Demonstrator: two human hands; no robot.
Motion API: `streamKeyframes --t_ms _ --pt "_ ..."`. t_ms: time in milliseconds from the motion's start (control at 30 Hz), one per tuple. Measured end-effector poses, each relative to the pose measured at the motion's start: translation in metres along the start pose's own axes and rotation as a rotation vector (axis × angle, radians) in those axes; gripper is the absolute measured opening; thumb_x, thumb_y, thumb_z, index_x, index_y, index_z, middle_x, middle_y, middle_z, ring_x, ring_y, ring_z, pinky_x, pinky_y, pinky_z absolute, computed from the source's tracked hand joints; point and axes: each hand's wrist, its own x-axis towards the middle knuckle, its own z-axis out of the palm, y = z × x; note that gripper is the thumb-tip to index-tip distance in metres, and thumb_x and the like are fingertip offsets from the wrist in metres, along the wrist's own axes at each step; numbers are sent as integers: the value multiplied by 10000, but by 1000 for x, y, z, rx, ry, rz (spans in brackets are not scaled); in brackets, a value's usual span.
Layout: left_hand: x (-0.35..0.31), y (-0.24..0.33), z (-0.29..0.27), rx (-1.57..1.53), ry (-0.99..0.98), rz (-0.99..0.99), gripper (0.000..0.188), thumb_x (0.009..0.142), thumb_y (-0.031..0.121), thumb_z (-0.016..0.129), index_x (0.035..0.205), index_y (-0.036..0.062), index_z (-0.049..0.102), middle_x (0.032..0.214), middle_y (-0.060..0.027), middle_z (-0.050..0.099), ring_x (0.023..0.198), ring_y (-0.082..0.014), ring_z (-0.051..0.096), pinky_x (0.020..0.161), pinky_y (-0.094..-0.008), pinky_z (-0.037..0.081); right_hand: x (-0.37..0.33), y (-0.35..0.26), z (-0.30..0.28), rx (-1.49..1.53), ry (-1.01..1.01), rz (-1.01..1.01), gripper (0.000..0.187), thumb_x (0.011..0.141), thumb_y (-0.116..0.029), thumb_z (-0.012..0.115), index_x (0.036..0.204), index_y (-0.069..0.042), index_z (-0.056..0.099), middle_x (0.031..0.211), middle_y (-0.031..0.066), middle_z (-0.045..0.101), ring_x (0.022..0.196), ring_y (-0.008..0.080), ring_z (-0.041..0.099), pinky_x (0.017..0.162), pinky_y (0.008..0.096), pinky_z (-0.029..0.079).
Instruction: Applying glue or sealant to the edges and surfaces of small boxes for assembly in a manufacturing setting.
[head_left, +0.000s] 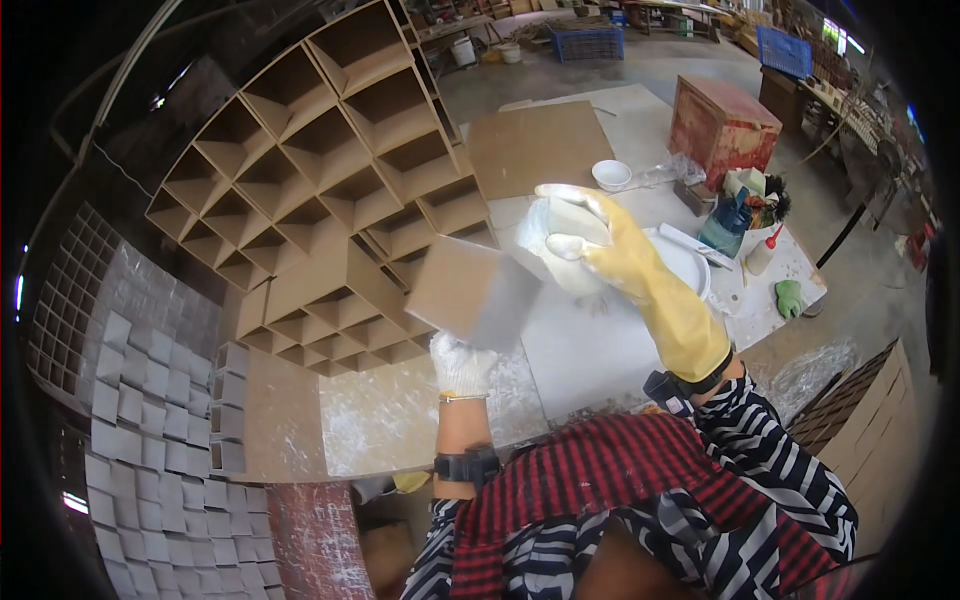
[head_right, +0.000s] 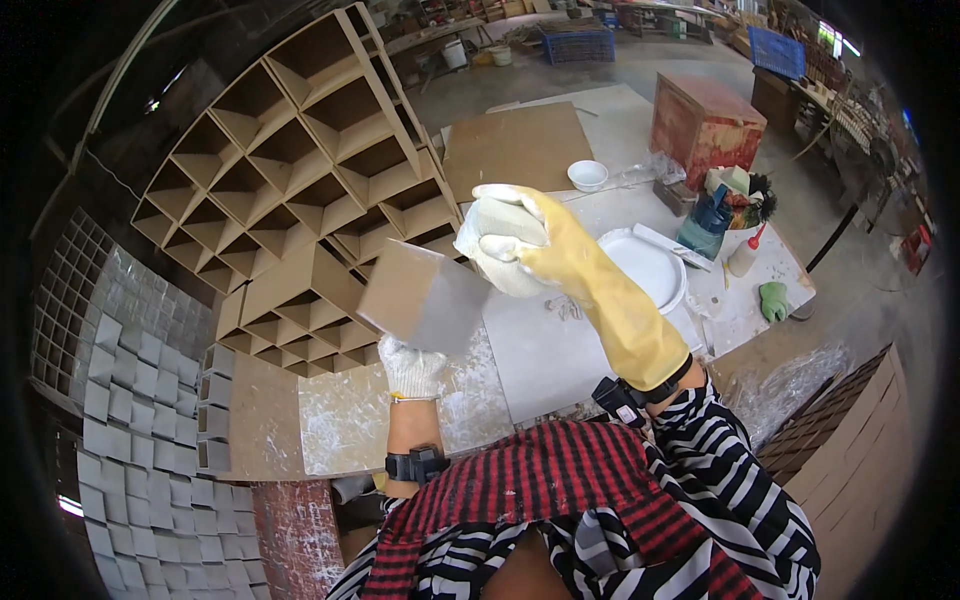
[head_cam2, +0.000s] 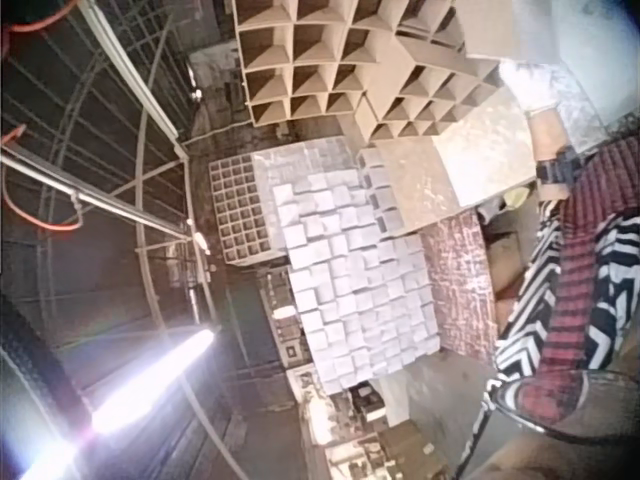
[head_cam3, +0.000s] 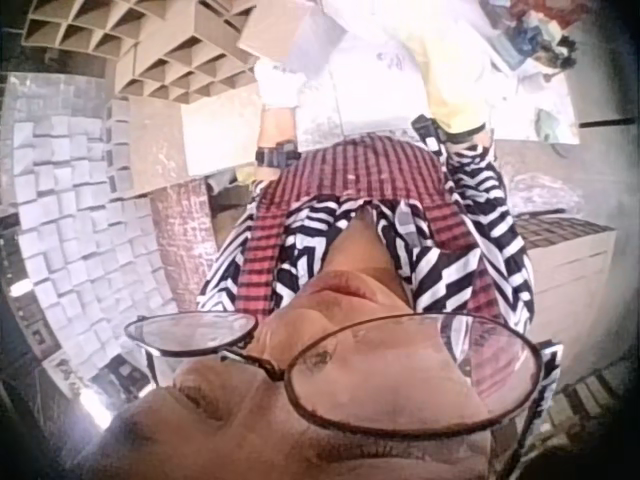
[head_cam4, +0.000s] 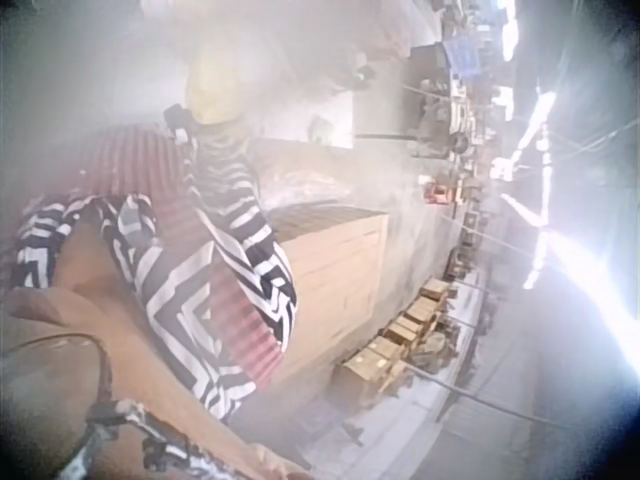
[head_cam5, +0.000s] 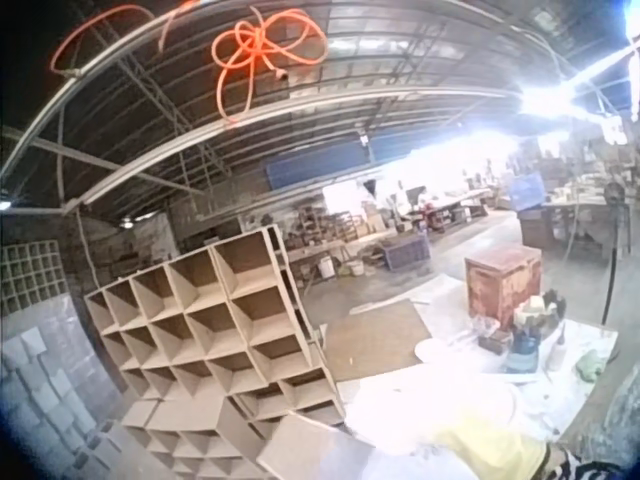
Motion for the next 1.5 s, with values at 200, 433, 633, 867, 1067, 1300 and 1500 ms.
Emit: streamKeyframes --t_ms 200,433,633,867,1067,1300,1500 --pt "8 7 1 128 -171 83 430 973 323 351 1277 32 439 1238 -122 503 1131 -257 491 978 -394 405 -5 -24 15 -169 15 -120 508 755 -53 682 1241 -68 533 1113 97 606 1011 187 575 885 291 447" --pt "20 -11 22 -130 -78 -24 356 922 299 440 1170 60 527 1144 -135 581 1032 -258 574 849 -405 480 19 0 49 -916 -239 -555 493 716 -171 727 1175 -100 561 1034 158 609 940 334 600 795 398 494" --pt "59 -26 -79 1199 -93 456 407 922 364 426 1190 74 524 1208 -125 558 1118 -237 535 896 -409 465 -3 36 81 -991 -359 -464 528 687 -152 713 1186 -130 540 959 127 605 897 328 618 766 426 507" --pt "27 -10 19 -1 -32 -60 597 916 516 413 1263 33 466 1248 -161 516 1144 -316 506 954 -470 448 11 22 26 -856 -294 -493 412 708 -202 695 1087 -89 577 923 136 599 886 327 603 768 409 503" --pt "25 -7 26 222 80 99 628 925 539 354 1291 36 439 1256 -174 493 1161 -347 477 972 -497 421 7 17 44 -879 -64 -517 374 723 -216 699 1069 -121 597 958 135 602 876 323 593 793 404 494" --pt "19 -8 37 30 105 -28 511 960 414 343 1304 48 435 1292 -162 476 1152 -355 490 975 -503 419 20 18 15 -1108 30 -118 391 724 -190 683 1096 -144 571 995 131 604 1003 330 568 842 416 477" --pt "21 -4 45 169 154 50 527 976 424 347 1315 25 406 1298 -143 459 1174 -291 453 982 -381 413 -3 23 34 -1051 -274 -319 597 650 -189 758 1195 -75 544 1084 165 582 983 351 572 849 407 473"
